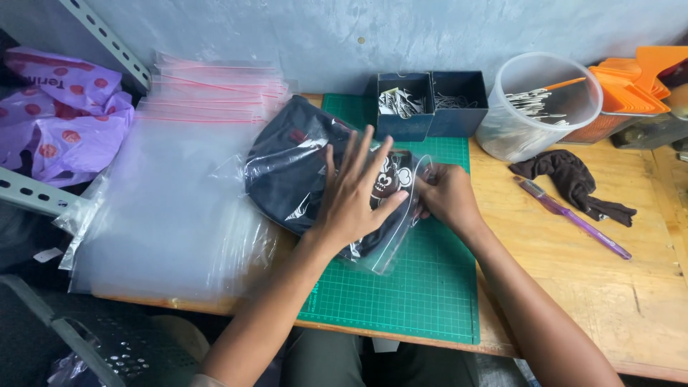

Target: The person prepares a blue crossbody bag by checking the strap, attaching a decorative sticker to the zipper pull, and inserting the bag into a clear plastic sleeve.

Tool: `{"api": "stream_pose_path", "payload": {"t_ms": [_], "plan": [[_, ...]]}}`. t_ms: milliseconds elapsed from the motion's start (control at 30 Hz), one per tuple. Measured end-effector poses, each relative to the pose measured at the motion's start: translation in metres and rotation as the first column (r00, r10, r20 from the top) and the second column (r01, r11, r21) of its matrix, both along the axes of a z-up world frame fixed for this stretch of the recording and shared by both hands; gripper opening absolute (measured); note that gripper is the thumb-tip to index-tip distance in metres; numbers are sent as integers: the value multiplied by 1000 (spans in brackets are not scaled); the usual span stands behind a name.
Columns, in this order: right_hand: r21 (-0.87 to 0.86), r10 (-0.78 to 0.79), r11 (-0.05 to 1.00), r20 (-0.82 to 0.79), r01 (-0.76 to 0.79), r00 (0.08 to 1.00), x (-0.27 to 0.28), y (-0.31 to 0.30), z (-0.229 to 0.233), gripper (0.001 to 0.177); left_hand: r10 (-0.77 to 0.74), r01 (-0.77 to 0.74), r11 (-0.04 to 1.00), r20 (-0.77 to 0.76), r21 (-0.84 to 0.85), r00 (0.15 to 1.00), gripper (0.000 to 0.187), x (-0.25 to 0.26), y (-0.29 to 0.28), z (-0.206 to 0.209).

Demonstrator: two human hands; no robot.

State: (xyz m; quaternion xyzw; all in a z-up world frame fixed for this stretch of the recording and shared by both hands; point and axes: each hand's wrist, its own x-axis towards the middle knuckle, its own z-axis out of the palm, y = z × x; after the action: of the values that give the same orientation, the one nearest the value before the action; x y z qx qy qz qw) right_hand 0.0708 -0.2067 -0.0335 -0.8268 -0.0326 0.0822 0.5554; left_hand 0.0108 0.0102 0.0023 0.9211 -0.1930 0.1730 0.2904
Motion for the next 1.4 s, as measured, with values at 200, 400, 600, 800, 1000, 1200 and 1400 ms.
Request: {"api": "stream_pose_path", "payload": {"t_ms": [200, 400, 600, 800, 1000, 1200, 1400], "plan": [[293, -6, 955, -143, 49, 990, 19, -21, -26, 27, -199, 169, 952, 98, 253, 975, 74, -16, -18, -21], [308, 85, 951, -220, -13, 972, 9, -23, 12, 19, -214, 186, 946, 81, 266, 974, 73, -17, -17, -17], [171, -30, 985, 16, 27, 999, 37, -31, -58, 18, -223, 190, 931, 76, 312, 972, 67, -32, -31, 0], [300, 8, 952, -200, 53, 980, 12, -19, 12, 23, -148, 116, 939, 76, 323, 986, 69, -32, -39, -9], [319, -11, 940, -337, 125, 941, 7, -23, 36, 68, -145, 134, 934, 11, 331, 989, 67, -33, -33, -8], [-139, -55, 988, 61, 63, 997, 5, -21, 23, 30, -146, 137, 943, 8, 304, 989, 70, -34, -34, -2], [134, -41, 990, -75, 51, 996, 26, -46, -8, 28, -154, 148, 939, -7, 310, 988, 69, -35, -35, -5]]}}
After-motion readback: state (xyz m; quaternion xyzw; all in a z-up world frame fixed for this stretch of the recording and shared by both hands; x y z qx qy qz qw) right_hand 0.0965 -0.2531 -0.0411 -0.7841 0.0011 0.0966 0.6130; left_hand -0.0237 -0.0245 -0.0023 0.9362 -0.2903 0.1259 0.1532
